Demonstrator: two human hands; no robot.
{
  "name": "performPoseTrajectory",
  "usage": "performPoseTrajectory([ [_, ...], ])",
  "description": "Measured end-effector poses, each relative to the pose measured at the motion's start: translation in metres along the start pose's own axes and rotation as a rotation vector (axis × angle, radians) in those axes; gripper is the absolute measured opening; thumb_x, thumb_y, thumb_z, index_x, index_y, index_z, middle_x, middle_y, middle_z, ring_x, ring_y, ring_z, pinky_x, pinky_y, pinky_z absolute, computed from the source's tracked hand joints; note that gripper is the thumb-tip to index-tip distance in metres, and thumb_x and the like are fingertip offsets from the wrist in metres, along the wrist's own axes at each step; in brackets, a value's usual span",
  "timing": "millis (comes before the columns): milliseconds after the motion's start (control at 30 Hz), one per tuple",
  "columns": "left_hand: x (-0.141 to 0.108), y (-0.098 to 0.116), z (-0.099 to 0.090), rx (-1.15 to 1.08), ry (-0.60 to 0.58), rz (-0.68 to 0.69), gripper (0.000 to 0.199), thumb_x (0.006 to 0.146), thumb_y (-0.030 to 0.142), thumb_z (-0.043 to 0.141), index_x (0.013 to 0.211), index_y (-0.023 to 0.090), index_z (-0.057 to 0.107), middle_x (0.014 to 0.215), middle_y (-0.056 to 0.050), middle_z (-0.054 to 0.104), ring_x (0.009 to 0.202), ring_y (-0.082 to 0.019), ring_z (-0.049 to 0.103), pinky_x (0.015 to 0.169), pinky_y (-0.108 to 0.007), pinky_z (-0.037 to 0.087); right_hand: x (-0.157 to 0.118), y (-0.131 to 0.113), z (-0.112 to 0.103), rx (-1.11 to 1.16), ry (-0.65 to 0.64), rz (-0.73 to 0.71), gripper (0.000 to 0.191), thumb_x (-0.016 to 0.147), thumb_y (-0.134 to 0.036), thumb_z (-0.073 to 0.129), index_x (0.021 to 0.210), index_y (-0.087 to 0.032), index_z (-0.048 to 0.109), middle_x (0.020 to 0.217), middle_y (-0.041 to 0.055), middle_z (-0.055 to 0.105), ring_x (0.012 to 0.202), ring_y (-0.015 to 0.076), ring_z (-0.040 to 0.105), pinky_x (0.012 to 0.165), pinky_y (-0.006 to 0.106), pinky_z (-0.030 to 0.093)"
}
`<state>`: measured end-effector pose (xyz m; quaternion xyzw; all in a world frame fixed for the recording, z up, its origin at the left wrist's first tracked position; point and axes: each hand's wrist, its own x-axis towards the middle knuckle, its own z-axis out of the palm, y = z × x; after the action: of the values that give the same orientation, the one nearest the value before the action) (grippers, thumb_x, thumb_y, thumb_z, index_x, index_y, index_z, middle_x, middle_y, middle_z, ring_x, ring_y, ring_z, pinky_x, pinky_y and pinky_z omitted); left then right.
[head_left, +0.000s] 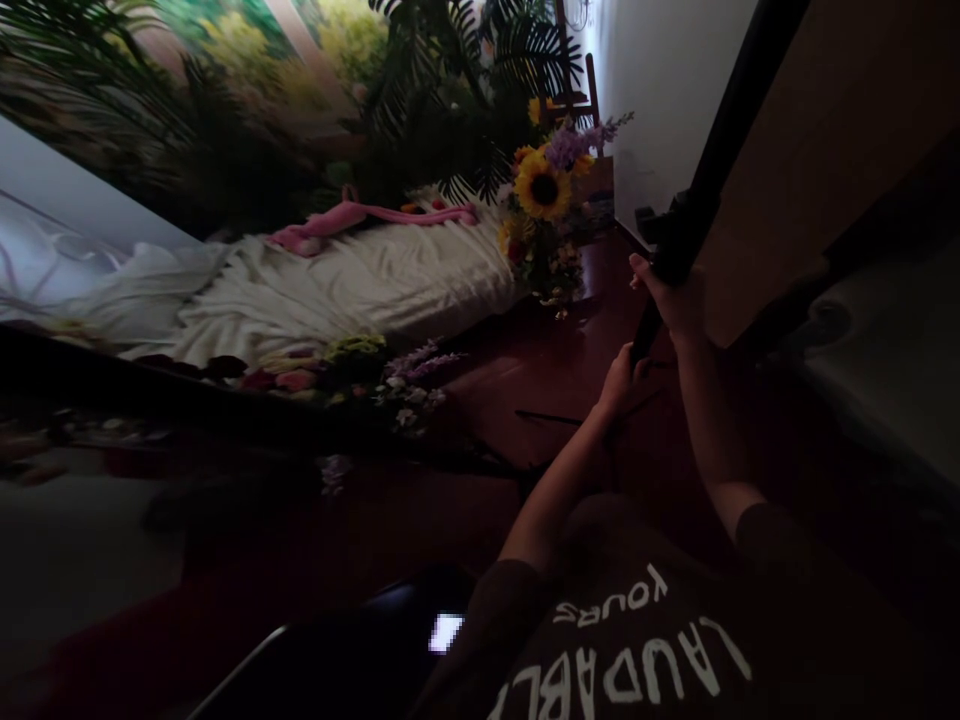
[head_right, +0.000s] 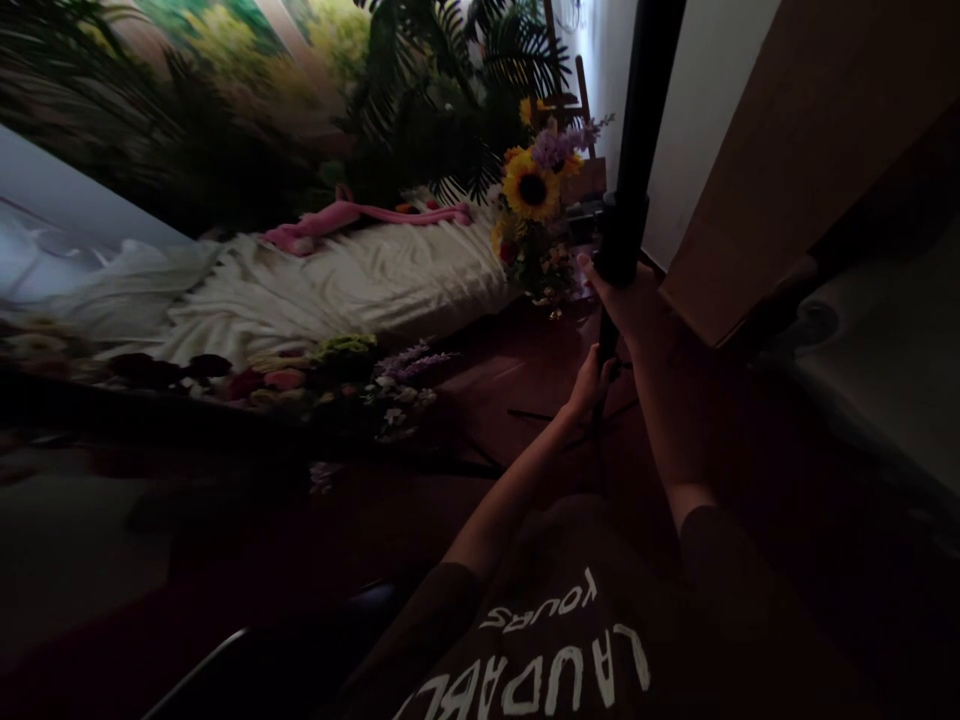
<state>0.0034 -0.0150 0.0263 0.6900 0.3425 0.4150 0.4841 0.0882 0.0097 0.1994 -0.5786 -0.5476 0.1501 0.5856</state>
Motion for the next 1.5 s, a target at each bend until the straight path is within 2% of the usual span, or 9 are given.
performPoseTrajectory([
  [267,-0.001,-0.002,0.001,0.003,0.036,0.042,0.032,0.093,0.033,0.048,0.121,0.018,0.048,0.097,-0.008,0.066,0.079,-0.014,0.062,0.073,-0.027,0.048,-0.079,0.044,-0.033,0.001,-0.111,0.185,0.041,0.064,-0.038,0.082,0.100,-0.025,0.066,0.093,0.0019,0.071,0.085,0.0198,0.068,0.083,0.033,0.055],
  [400,0.000,-0.007,0.003,0.004,0.043,0.063,0.031,0.093,0.034,0.047,0.120,0.018,0.048,0.095,-0.008,0.066,0.079,-0.014,0.062,0.074,-0.027,0.048,-0.116,0.071,-0.050,-0.050,-0.174,0.243,0.028,0.076,-0.038,0.072,0.100,-0.025,0.067,0.103,0.0053,0.071,0.096,0.0218,0.066,0.094,0.038,0.050],
  [533,0.001,-0.012,0.004,0.029,0.037,0.061,0.033,0.093,0.037,0.046,0.121,0.019,0.047,0.093,-0.007,0.065,0.074,-0.013,0.061,0.072,-0.026,0.048,-0.134,0.087,-0.055,-0.051,-0.056,0.296,0.028,0.082,-0.042,0.064,0.104,-0.024,0.065,0.103,0.0063,0.070,0.100,0.0216,0.065,0.095,0.038,0.048],
  [800,0.002,-0.012,0.006,0.049,0.051,0.064,0.033,0.093,0.035,0.047,0.121,0.018,0.046,0.094,-0.008,0.066,0.075,-0.013,0.062,0.073,-0.026,0.048,-0.130,0.118,-0.040,0.098,0.047,0.458,0.036,0.077,-0.051,0.064,0.099,-0.022,0.062,0.084,0.0004,0.068,0.073,0.0128,0.063,0.070,0.024,0.050],
  [933,0.001,-0.012,0.006,0.061,0.055,0.057,0.031,0.093,0.034,0.047,0.120,0.018,0.046,0.094,-0.007,0.066,0.076,-0.013,0.061,0.073,-0.026,0.047,-0.123,0.120,-0.031,0.286,0.040,0.720,0.036,0.076,-0.051,0.062,0.099,-0.022,0.061,0.054,-0.0087,0.055,0.040,0.0070,0.043,0.038,0.017,0.031],
  [1067,0.000,-0.013,0.006,0.058,0.055,0.032,0.032,0.093,0.037,0.047,0.120,0.019,0.045,0.092,-0.006,0.066,0.076,-0.013,0.062,0.071,-0.024,0.046,-0.112,0.120,-0.033,0.578,-0.051,0.961,0.018,0.083,-0.034,0.055,0.094,-0.020,0.060,0.040,-0.0121,0.042,0.028,0.0049,0.028,0.029,0.014,0.017],
  [1200,0.001,-0.013,0.006,0.046,0.034,0.022,0.033,0.093,0.037,0.048,0.121,0.019,0.044,0.090,-0.006,0.067,0.074,-0.014,0.063,0.068,-0.024,0.046,-0.101,0.121,-0.046,0.911,-0.223,1.159,0.013,0.081,-0.012,0.055,0.070,-0.017,0.055,0.040,-0.0120,0.042,0.028,0.0015,0.033,0.029,0.008,0.026],
  [1367,0.000,-0.012,0.006,0.060,0.047,0.006,0.036,0.092,0.039,0.049,0.121,0.018,0.045,0.093,-0.008,0.068,0.074,-0.014,0.064,0.067,-0.024,0.047,-0.100,0.125,-0.047,1.120,-0.028,1.150,0.022,0.081,0.000,0.046,0.069,-0.014,0.059,0.053,-0.0066,0.061,0.042,0.0011,0.055,0.041,0.005,0.043],
  [1500,0.000,-0.007,0.004,0.037,0.005,-0.014,0.037,0.093,0.039,0.048,0.123,0.017,0.043,0.091,-0.008,0.068,0.071,-0.014,0.064,0.067,-0.024,0.047,-0.102,0.130,-0.027,0.914,0.101,0.962,0.028,0.077,0.002,0.043,0.064,-0.019,0.058,0.051,-0.0059,0.062,0.051,0.0060,0.064,0.048,0.010,0.052],
])
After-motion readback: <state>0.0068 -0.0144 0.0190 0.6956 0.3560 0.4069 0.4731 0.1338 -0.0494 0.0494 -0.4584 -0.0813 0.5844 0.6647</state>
